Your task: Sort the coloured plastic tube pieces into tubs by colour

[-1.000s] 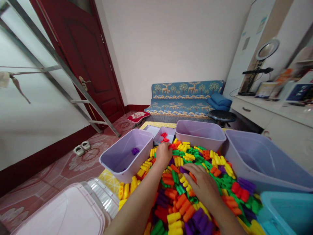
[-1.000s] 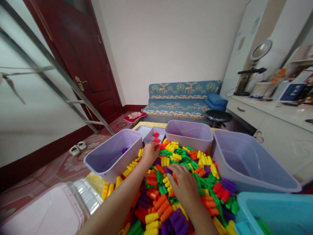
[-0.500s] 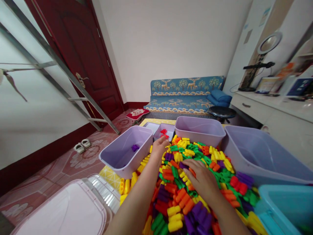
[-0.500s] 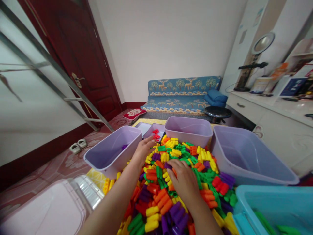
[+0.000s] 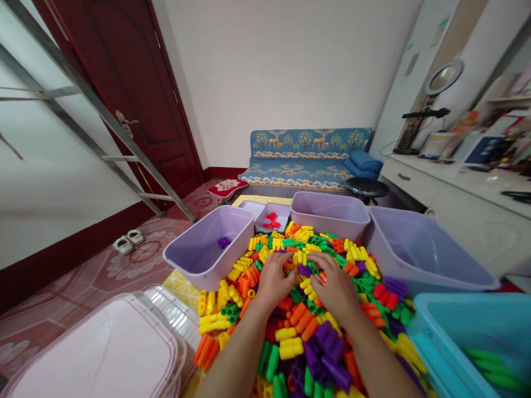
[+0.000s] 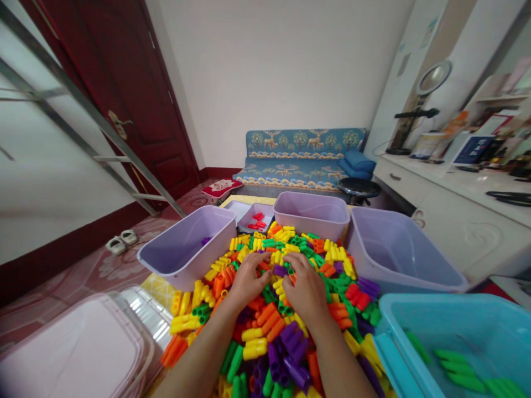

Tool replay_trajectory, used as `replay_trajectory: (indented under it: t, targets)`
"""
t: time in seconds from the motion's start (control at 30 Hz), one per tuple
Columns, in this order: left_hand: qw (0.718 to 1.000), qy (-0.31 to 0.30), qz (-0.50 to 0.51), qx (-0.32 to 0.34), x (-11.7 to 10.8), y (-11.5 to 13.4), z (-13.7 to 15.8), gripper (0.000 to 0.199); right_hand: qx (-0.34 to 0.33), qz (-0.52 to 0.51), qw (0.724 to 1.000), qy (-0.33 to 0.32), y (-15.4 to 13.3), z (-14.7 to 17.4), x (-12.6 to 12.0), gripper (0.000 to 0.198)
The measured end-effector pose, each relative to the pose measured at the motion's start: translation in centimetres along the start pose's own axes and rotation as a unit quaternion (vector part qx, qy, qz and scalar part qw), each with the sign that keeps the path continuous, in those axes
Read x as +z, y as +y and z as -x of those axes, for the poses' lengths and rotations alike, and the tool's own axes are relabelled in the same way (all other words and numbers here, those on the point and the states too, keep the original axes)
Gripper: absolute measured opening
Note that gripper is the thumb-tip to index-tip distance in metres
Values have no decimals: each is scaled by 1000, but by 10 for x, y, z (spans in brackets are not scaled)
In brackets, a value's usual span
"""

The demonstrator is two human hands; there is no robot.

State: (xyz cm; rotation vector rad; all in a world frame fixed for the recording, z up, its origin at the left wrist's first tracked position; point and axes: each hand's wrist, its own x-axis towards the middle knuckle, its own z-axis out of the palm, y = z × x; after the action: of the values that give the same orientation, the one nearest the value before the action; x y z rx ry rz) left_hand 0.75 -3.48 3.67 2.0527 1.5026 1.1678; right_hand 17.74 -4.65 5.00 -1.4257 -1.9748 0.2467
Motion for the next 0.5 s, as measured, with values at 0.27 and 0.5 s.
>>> replay_trajectory:
  t: [0.27, 0.5]
  targets:
    - [999, -33, 6, 12, -5, 6, 1, 35, -14, 3, 998, -53, 6, -3, -15, 30]
    - [999, -42, 4, 34, -7, 7, 3, 44, -45, 95, 992, -76, -7, -1, -11, 29]
